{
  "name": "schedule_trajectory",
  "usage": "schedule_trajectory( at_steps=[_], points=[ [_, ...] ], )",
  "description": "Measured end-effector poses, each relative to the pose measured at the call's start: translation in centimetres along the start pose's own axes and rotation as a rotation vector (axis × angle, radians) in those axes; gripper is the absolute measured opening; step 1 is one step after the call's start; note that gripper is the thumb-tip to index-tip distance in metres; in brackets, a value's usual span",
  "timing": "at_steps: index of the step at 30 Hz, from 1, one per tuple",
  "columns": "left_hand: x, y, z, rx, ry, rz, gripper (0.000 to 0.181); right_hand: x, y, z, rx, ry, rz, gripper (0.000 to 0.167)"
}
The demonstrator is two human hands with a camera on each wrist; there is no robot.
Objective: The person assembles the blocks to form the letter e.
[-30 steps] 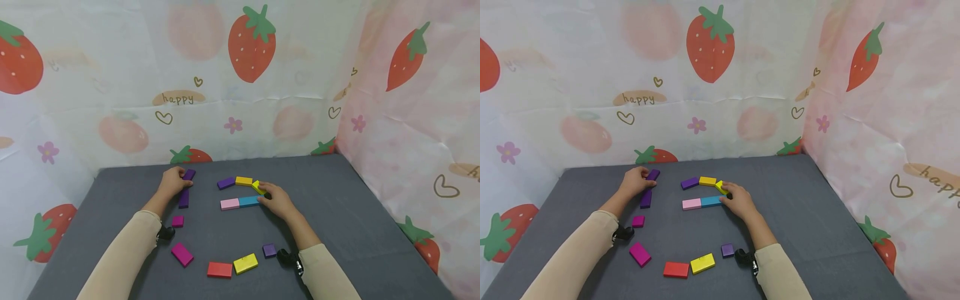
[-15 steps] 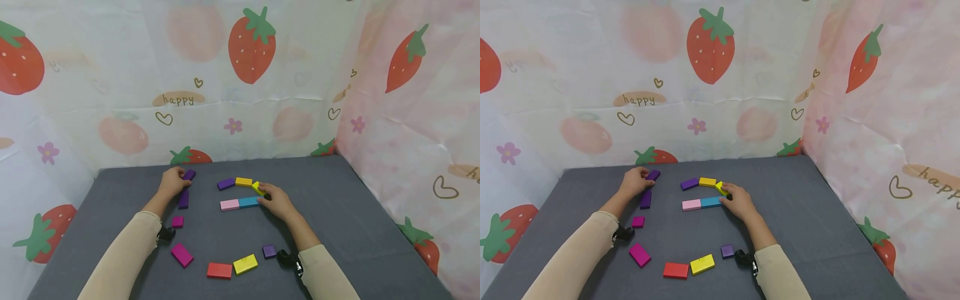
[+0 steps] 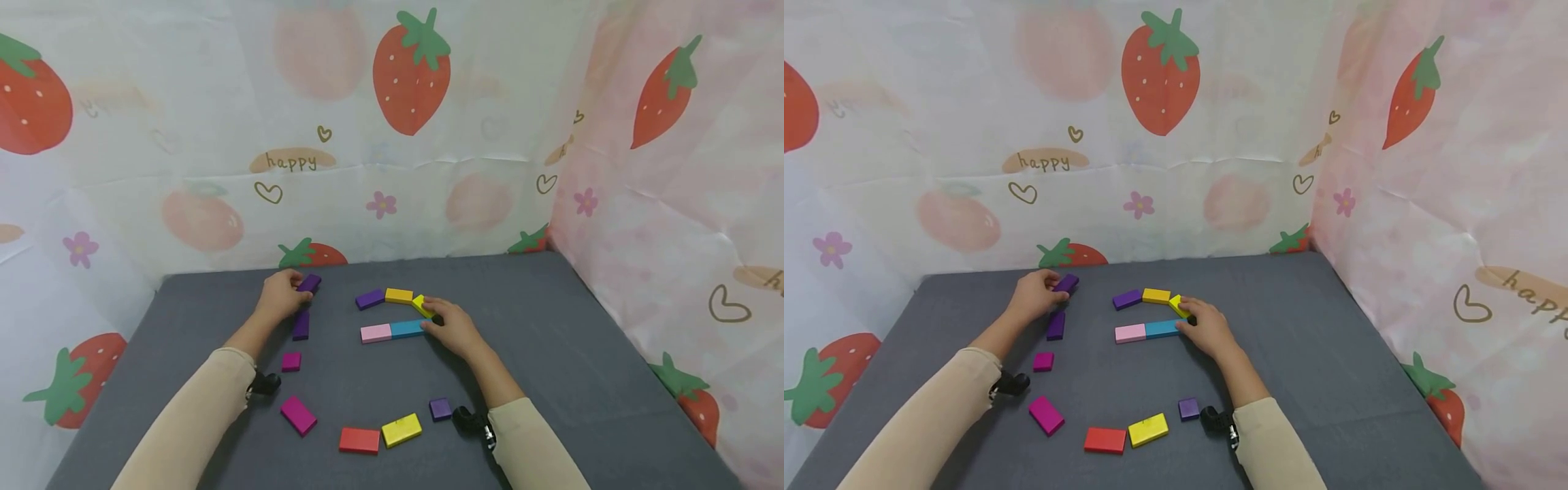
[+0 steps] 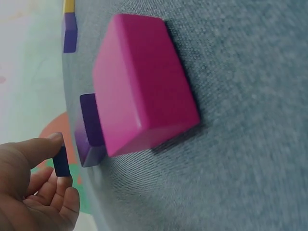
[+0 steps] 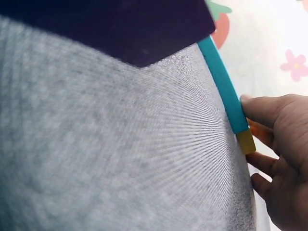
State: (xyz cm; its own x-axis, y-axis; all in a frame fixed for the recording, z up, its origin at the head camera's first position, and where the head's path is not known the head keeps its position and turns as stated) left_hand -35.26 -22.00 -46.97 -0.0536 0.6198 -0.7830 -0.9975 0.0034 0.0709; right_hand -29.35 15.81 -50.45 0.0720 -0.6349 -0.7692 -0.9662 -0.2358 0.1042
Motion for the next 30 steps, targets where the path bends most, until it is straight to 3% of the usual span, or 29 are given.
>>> schedule_trajectory(
  at_steps=[14,21,30],
  points=[
    [-0.7,-1.8,0.4,0.058,-0.027,-0.019,0.053,0.0,0.0,-0.1,-0.020,-0.006,0.011,0.051],
    [-0.1,-2.5,0.6,0.087,-0.028,-0.027,0.052,0.0,-0.1,-0.1,-0.010,-0.004,0.007,0.050],
    [0.3,-3.8,2.1,0.109,-0.058,-0.044,0.051,0.0,0.0,0.0,-0.002,-0.005,0.008,0.051]
  ],
)
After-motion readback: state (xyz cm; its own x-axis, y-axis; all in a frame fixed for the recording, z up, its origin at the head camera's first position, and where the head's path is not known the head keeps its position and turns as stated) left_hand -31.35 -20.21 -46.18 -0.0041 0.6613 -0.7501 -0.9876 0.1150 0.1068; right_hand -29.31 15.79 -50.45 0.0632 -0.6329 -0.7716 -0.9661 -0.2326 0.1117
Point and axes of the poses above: each hand's wrist, its own y-axis towards the middle knuckle, its own x-axis out of the palm, z = x × y, the point moved 1 cm from there along y, towards the middle knuckle, and after that the axes turned 2 degrees about z, right-handed, at the moved point
